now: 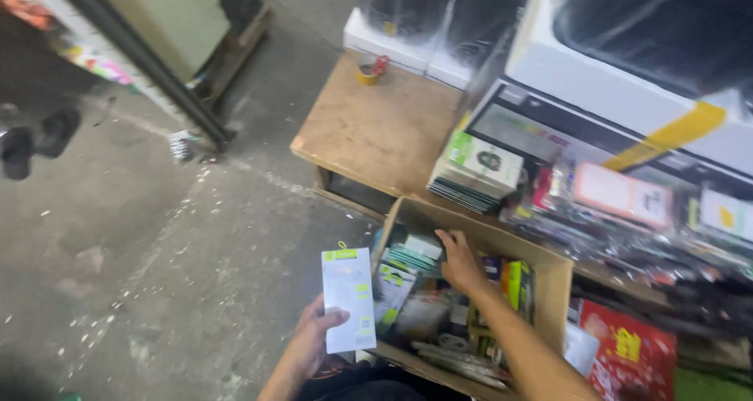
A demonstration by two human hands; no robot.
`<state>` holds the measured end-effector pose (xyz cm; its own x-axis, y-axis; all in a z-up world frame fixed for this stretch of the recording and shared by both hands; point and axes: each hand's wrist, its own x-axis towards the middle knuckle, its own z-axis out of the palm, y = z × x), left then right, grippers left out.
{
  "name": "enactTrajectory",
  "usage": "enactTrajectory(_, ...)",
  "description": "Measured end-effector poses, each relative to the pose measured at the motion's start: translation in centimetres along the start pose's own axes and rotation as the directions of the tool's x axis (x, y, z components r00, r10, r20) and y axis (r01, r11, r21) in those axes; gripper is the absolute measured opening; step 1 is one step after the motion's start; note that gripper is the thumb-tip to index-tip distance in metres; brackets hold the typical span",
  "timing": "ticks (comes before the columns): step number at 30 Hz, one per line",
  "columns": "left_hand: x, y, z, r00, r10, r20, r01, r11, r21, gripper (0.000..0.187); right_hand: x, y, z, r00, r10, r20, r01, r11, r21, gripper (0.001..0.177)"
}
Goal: Organizing and checking stock of mobile phone accessories in a box.
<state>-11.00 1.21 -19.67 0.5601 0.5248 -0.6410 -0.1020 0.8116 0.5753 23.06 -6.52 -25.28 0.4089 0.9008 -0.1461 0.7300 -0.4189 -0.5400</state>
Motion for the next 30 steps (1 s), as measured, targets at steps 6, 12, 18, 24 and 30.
enactTrajectory(6,-3.2,-0.1,-0.8,0.994,0.058,-0.089,-0.059,0.998,-0.008,0.06,1.4,1.7,1.1,0.958,-0.274,-0.089,0.27,0.961,-0.052,0.052)
enactTrajectory(12,-2.0,2.0,-0.1,0.981,0.187,-0.055,-0.185,0.982,0.032,0.061,-0.3,3.0,-2.0,0.964,0.124,-0.235,-0.037,0.938,0.345,0.034)
enactTrajectory(18,2.4,2.1,0.2,0.976,0.213,0.041,-0.217,0.966,0.138,0.057,-6.0,4.9,-6.3,0.873,0.449,-0.19,-0.227,0.719,0.656,0.029)
enactTrajectory(24,3.3,3.1,3.6,0.982,0.155,0.108,-0.178,0.952,0.25,0.055,-9.0,4.7,-6.1,0.839,0.459,-0.291,-0.125,0.684,0.719,0.023)
enactTrajectory(30,3.3,1.8,1.8,0.98,0.176,0.095,-0.197,0.935,0.294,0.051,-7.4,3.8,-2.2,0.801,0.45,-0.395,-0.173,0.806,0.566,0.026)
